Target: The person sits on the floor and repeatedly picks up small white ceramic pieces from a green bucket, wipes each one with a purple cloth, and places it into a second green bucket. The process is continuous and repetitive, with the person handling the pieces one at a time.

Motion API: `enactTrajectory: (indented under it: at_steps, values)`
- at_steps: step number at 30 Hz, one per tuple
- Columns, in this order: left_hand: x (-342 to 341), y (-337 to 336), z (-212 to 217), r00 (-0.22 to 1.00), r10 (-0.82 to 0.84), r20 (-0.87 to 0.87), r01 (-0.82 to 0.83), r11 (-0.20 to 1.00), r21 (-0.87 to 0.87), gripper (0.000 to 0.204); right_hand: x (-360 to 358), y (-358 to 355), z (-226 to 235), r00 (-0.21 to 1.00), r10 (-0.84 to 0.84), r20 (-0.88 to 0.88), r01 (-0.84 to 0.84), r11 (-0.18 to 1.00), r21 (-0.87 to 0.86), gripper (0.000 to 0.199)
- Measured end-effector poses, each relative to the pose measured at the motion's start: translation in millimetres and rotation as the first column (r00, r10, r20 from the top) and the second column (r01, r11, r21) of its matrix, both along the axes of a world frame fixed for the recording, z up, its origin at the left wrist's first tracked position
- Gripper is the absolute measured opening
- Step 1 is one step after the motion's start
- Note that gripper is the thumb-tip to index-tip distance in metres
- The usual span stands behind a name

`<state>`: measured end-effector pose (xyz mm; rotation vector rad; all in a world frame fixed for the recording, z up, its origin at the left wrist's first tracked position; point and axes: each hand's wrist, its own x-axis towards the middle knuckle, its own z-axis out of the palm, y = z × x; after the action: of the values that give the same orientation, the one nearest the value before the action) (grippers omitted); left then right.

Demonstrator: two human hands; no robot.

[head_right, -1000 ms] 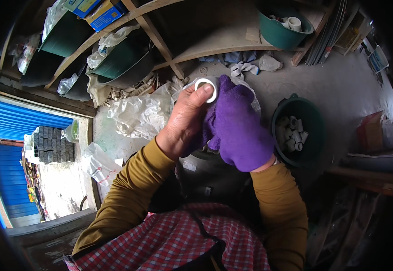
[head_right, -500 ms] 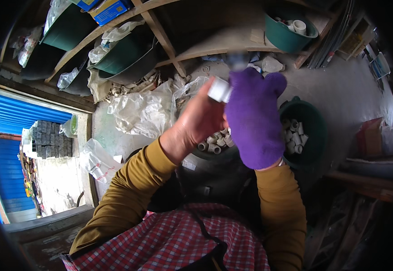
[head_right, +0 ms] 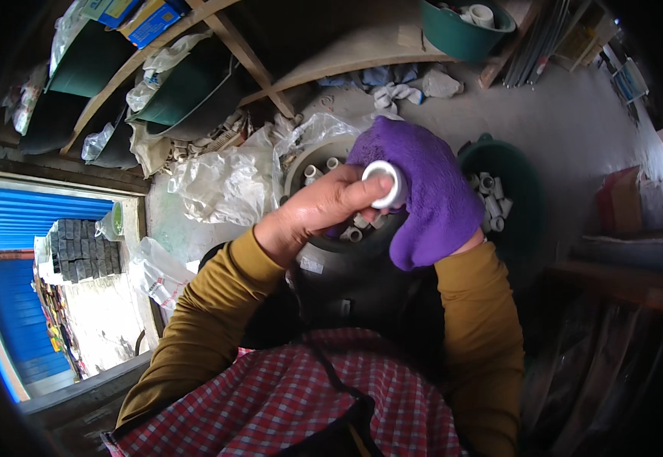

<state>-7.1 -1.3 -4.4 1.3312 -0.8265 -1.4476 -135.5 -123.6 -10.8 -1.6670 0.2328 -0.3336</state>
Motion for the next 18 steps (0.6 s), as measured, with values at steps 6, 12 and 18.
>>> enactTrajectory:
  at_steps: [6, 12, 18]
  values:
    - [-17.0, -7.8, -8.0, 0.412, -0.438, 0.799, 0.486, 0.847, 0.214, 0.045, -12.7, 12.5, 5.5, 0.997, 0.034, 0.062, 0.037, 0.508, -0.861, 0.038]
    - [-19.3, -48.2, -109.1, 0.902, -0.321, 0.290, 0.205, 0.907, 0.368, 0.035, -55.3, -58.6, 3.8, 0.963, -0.262, 0.064, 0.159, 0.358, -0.920, 0.034]
    - [-91.1, -103.4, -160.4, 0.969, 0.070, -0.237, -0.028, 0.984, 0.174, 0.056, -77.6, -64.3, 12.1, 0.968, -0.238, 0.083, 0.130, 0.189, -0.973, 0.030]
